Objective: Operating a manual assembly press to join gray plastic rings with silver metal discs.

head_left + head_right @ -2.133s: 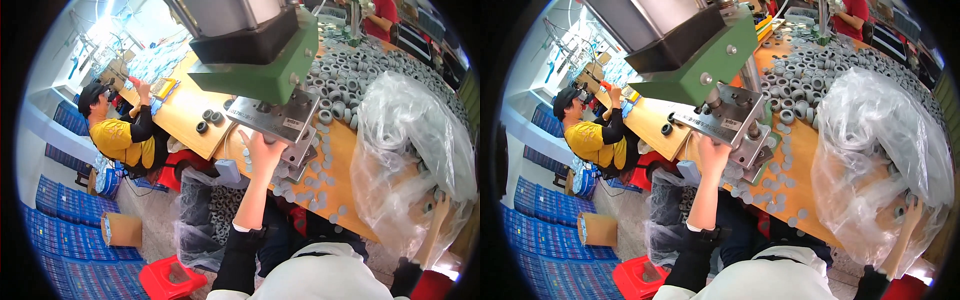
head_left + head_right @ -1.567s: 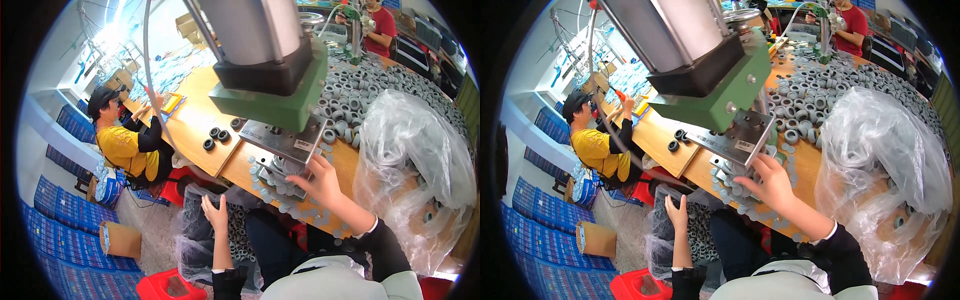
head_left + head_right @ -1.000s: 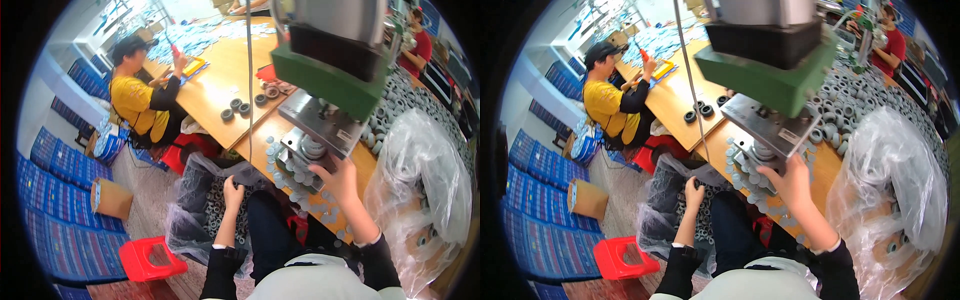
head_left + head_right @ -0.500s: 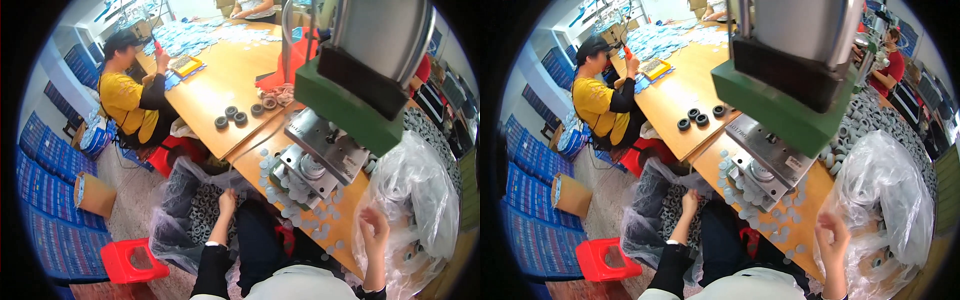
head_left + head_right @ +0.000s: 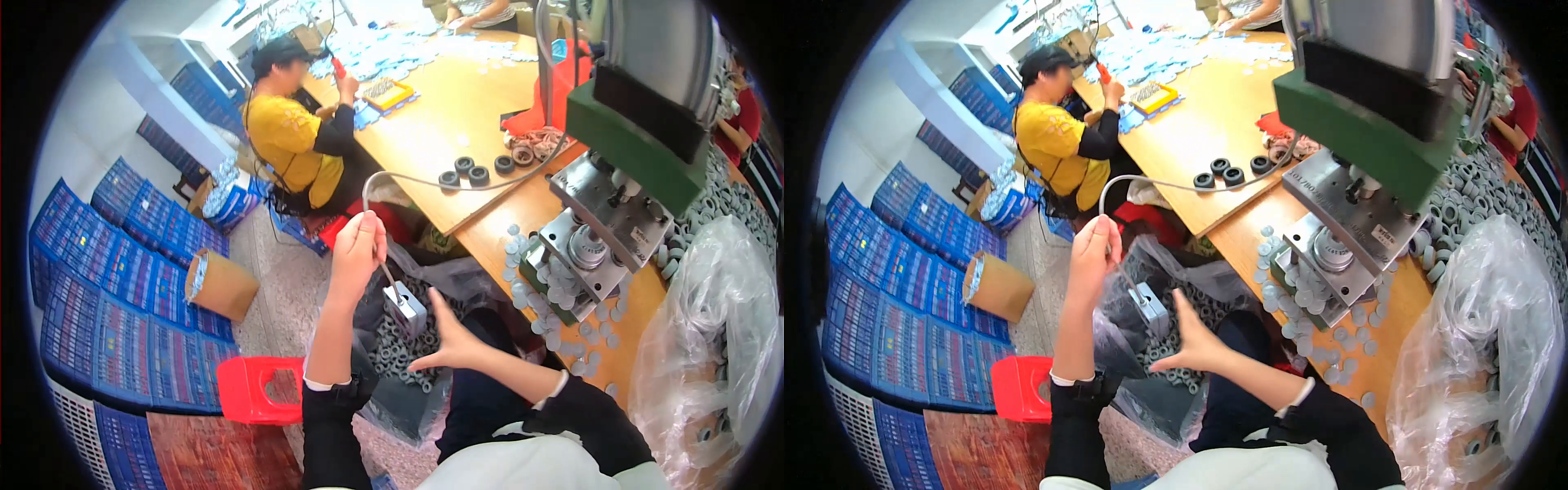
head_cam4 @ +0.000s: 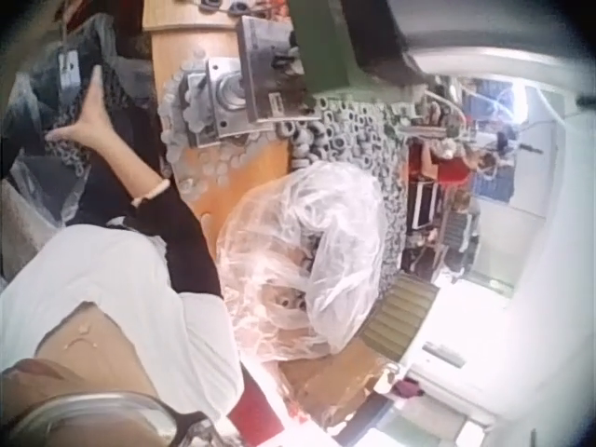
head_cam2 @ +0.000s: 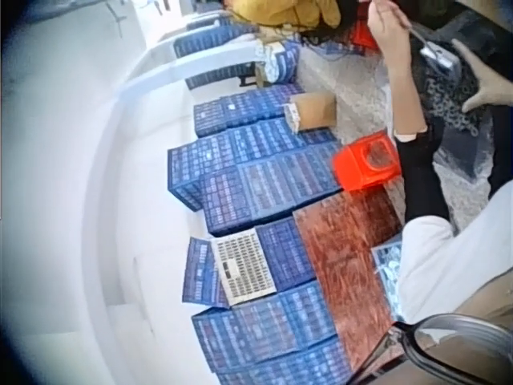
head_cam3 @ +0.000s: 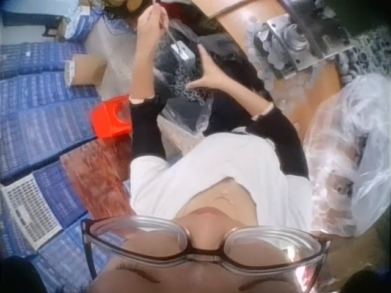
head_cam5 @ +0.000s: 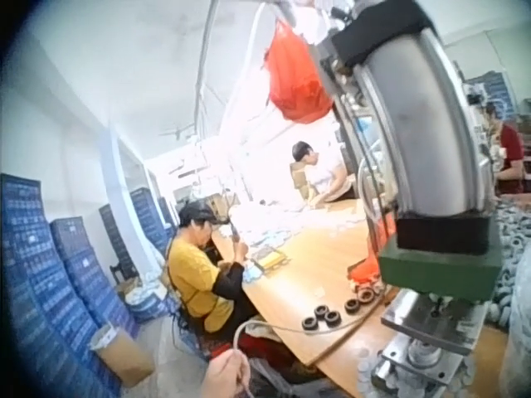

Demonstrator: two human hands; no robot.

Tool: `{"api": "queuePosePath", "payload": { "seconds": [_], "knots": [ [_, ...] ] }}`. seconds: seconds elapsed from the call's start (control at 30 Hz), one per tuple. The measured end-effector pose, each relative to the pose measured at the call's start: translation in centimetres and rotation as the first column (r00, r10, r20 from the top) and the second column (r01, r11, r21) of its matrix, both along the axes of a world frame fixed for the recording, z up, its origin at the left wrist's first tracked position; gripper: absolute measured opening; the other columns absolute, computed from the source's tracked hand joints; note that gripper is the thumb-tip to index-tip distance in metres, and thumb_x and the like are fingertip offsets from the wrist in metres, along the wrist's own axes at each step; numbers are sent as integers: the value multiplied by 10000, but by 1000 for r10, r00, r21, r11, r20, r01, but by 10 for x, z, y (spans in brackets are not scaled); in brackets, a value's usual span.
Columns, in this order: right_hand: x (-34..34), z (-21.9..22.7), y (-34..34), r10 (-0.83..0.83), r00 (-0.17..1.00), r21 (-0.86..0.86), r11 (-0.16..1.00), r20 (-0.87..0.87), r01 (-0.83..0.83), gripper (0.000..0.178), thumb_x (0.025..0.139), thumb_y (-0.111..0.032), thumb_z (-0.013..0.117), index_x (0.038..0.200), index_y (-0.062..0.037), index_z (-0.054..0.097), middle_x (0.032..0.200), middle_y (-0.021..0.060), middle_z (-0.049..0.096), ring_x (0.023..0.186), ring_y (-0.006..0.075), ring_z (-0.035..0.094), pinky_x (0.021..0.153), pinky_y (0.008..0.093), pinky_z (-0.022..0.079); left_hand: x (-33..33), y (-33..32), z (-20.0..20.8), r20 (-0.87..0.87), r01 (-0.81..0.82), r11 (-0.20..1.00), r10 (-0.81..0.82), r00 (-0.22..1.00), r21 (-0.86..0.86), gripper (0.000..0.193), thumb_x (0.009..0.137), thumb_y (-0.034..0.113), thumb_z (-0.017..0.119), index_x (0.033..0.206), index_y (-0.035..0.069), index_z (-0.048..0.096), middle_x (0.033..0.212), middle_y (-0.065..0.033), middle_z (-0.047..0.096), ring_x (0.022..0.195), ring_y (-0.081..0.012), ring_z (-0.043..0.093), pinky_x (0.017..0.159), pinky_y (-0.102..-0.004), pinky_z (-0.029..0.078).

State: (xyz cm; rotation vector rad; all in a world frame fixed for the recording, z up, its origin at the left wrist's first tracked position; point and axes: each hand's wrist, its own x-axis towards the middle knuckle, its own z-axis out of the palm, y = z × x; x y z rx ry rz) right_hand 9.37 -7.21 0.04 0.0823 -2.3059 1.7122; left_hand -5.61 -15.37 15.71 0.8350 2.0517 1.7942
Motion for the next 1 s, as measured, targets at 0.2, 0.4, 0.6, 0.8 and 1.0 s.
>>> {"api": "queuePosePath", "payload": {
  "seconds": [0.2,0.4,0.6,0.8,1.0],
  "knots": [
    [-34,12,-8,285,952,-702,656,-110,-277,984,697,-118,785,1443,-165,146,1431,77,271,1279,216,334,1039,370,288,-11,3,16,204,180,933,-251,946,311,310,993,315,380,816,81,479,508,21,377,412,-55,310,412,-205,250],
    [-39,-22,13,475,864,-941,184,-167,-283,896,802,-155,627,1473,-235,38,1470,87,197,1292,254,343,971,409,376,-14,23,33,323,253,872,-403,856,418,322,998,327,348,814,105,491,438,70,267,369,-50,213,412,-236,203],
    [-43,-8,47,336,894,-889,244,-297,-388,914,787,-189,643,1457,-286,29,1417,110,295,1201,299,450,900,407,425,-55,37,16,384,384,818,-550,741,429,325,998,356,327,876,103,491,455,75,259,382,-65,228,429,-241,215],
    [-37,-19,57,225,974,-976,211,2,-47,563,815,-111,603,1277,-247,310,1256,82,411,1083,271,506,788,464,490,-78,30,-23,565,240,897,-424,708,371,333,989,388,334,863,152,532,453,74,259,416,-78,275,454,-252,253],
    [-27,-43,50,20,1000,-1000,2,13,12,687,785,8,650,1334,-209,299,1286,68,345,1161,249,443,900,446,468,-53,28,-86,501,-256,961,171,848,105,542,887,420,515,1290,87,375,1203,-110,474,1068,-228,458,821,-395,429]
  ]
}}
